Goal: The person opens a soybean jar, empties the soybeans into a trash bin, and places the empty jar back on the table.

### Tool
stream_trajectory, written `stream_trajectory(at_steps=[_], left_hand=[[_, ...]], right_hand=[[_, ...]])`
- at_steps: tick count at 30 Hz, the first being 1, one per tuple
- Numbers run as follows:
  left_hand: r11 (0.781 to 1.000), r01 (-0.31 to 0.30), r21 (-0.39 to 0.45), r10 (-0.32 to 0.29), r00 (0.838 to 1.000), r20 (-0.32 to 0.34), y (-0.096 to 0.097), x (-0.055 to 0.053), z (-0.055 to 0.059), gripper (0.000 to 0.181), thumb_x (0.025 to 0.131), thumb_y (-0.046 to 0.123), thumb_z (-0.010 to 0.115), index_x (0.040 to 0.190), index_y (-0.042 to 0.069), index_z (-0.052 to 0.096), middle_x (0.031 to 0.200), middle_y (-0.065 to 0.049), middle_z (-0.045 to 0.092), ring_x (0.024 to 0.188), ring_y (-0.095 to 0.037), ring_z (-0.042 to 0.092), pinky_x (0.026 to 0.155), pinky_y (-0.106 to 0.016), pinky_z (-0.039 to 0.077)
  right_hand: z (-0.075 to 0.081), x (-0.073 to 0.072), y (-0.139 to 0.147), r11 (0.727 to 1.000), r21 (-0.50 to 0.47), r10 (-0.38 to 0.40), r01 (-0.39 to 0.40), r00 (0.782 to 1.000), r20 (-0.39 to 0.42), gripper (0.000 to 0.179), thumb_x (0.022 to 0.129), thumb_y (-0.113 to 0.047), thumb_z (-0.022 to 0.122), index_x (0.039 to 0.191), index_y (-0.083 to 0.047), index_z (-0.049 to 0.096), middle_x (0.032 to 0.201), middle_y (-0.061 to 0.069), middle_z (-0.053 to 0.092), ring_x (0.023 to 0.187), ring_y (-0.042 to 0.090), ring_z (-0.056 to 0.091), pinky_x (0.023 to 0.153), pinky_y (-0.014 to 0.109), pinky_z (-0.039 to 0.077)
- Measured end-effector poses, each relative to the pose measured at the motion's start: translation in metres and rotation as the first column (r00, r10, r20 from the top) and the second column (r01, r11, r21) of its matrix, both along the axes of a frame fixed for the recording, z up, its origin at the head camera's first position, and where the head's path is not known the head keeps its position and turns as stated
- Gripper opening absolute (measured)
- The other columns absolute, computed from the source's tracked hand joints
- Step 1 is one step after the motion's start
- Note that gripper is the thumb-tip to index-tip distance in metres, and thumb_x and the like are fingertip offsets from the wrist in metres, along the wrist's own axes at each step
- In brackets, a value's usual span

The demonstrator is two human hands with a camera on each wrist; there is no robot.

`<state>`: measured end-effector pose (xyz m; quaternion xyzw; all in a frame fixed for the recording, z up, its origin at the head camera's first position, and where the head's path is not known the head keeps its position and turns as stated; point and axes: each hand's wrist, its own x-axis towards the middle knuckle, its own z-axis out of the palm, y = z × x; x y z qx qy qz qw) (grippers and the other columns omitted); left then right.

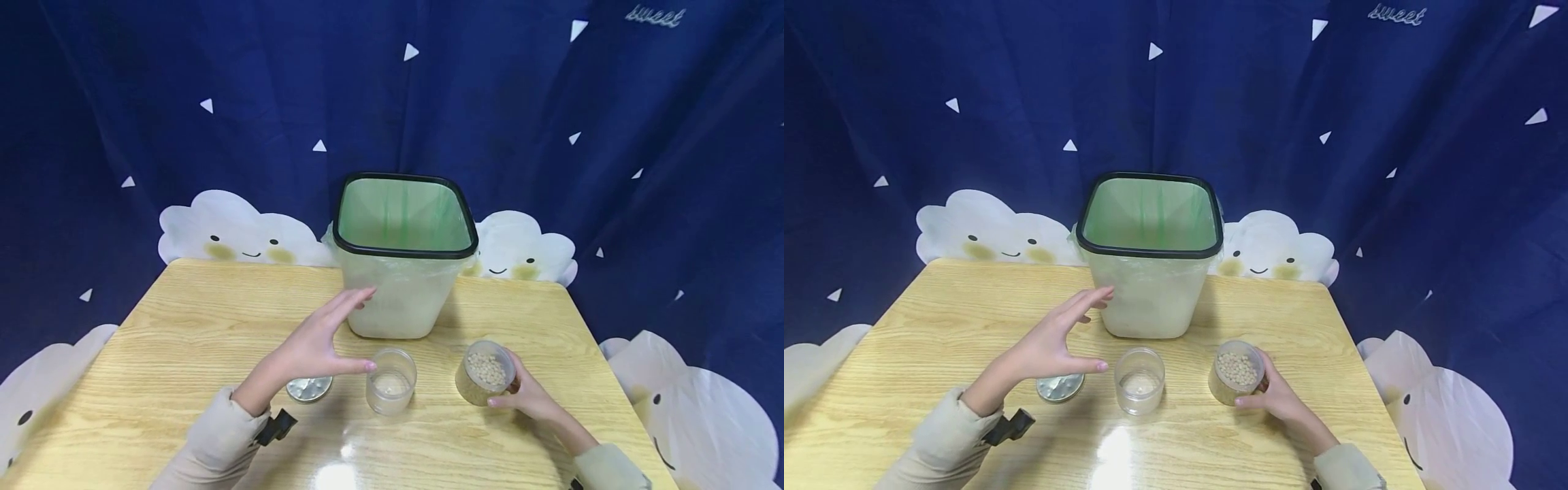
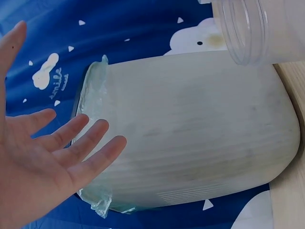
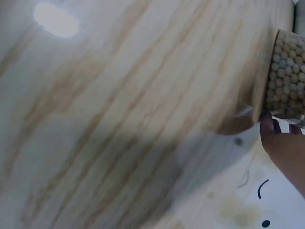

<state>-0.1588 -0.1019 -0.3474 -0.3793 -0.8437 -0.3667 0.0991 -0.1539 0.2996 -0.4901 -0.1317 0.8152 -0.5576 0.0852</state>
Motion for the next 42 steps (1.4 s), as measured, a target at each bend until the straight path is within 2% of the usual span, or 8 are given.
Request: stream_trajectory(at_steps=[5, 9, 13, 18, 22, 27, 35, 42], left_hand=[[1.0, 0.013, -0.003, -0.013, 1.0, 0.009, 0.001, -0.001, -0.002, 0.096, 0.066, 0.041, 0.078, 0.142, 0.011, 0.027, 0.134, -0.007, 0.042, 0.118, -0.023, 0.043, 0.094, -0.045, 0.038], [1.0, 0.029, 0.005, -0.029, 0.999, 0.014, 0.003, -0.002, -0.003, 0.096, 0.067, 0.041, 0.078, 0.143, 0.011, 0.026, 0.134, -0.006, 0.042, 0.117, -0.022, 0.044, 0.093, -0.045, 0.039], [0.999, 0.042, 0.009, -0.042, 0.999, 0.021, 0.006, -0.003, -0.004, 0.096, 0.067, 0.04, 0.078, 0.143, 0.011, 0.026, 0.135, -0.006, 0.042, 0.114, -0.022, 0.046, 0.092, -0.044, 0.04], [0.998, 0.067, 0.023, -0.068, 0.997, 0.045, 0.012, -0.004, -0.006, 0.095, 0.068, 0.037, 0.078, 0.143, 0.012, 0.026, 0.135, -0.006, 0.041, 0.113, -0.021, 0.046, 0.09, -0.041, 0.042], [0.995, 0.087, 0.04, -0.09, 0.994, 0.061, 0.016, -0.005, -0.007, 0.093, 0.069, 0.035, 0.078, 0.143, 0.012, 0.026, 0.135, -0.004, 0.041, 0.114, -0.022, 0.046, 0.089, -0.04, 0.043], [0.994, 0.099, 0.036, -0.102, 0.992, 0.073, 0.022, -0.008, -0.011, 0.092, 0.07, 0.036, 0.077, 0.142, 0.009, 0.027, 0.136, -0.004, 0.04, 0.115, -0.022, 0.046, 0.089, -0.039, 0.043], [0.988, 0.142, 0.055, -0.146, 0.985, 0.087, 0.035, -0.013, -0.017, 0.09, 0.071, 0.034, 0.076, 0.142, 0.008, 0.028, 0.135, -0.006, 0.042, 0.115, -0.022, 0.046, 0.09, -0.039, 0.042], [0.977, 0.187, 0.102, -0.201, 0.968, 0.148, 0.053, -0.016, -0.024, 0.088, 0.071, 0.029, 0.077, 0.142, 0.011, 0.028, 0.132, -0.007, 0.044, 0.113, -0.023, 0.048, 0.088, -0.034, 0.043]], right_hand=[[-0.008, -0.006, -0.002, 0.998, 0.049, -0.044, 0.043, 0.999, 0.015, 0.102, 0.061, -0.001, 0.08, 0.14, 0.004, 0.016, 0.132, 0.028, 0.03, 0.121, 0.042, 0.029, 0.099, 0.053, 0.022], [-0.014, -0.01, -0.003, 0.998, 0.02, -0.054, 0.054, 0.998, 0.028, 0.103, 0.057, 0.002, 0.082, 0.139, 0.003, 0.02, 0.133, 0.026, 0.034, 0.122, 0.035, 0.032, 0.1, 0.037, 0.025], [-0.016, -0.013, -0.005, 0.999, 0.008, -0.042, 0.043, 0.998, -0.041, 0.1, 0.054, 0.0, 0.084, 0.136, 0.002, 0.028, 0.129, 0.025, 0.041, 0.117, 0.023, 0.04, 0.094, 0.02, 0.029], [-0.013, -0.015, -0.006, 0.995, 0.051, -0.083, 0.087, 0.994, -0.071, 0.093, 0.055, -0.005, 0.085, 0.134, -0.002, 0.035, 0.123, 0.02, 0.048, 0.109, 0.016, 0.046, 0.092, 0.027, 0.034], [-0.005, -0.012, -0.007, 0.992, 0.048, -0.117, 0.119, 0.993, -0.034, 0.089, 0.058, -0.003, 0.083, 0.133, 0.0, 0.036, 0.121, 0.019, 0.049, 0.105, 0.014, 0.048, 0.091, 0.03, 0.037], [0.012, -0.008, -0.01, 0.993, -0.032, -0.116, 0.115, 0.993, -0.018, 0.084, 0.061, 0.003, 0.077, 0.132, 0.005, 0.032, 0.118, 0.02, 0.048, 0.1, 0.008, 0.051, 0.086, 0.022, 0.04], [0.036, 0.0, -0.01, 0.989, -0.128, -0.09, 0.079, 0.992, -0.086, 0.079, 0.061, 0.011, 0.071, 0.129, 0.009, 0.032, 0.111, 0.001, 0.051, 0.099, 0.006, 0.052, 0.083, 0.018, 0.042], [0.05, 0.003, -0.008, 0.985, -0.161, -0.074, 0.054, 0.99, -0.121, 0.08, 0.059, 0.013, 0.071, 0.129, 0.009, 0.033, 0.11, -0.004, 0.053, 0.099, 0.006, 0.052, 0.084, 0.018, 0.042]])
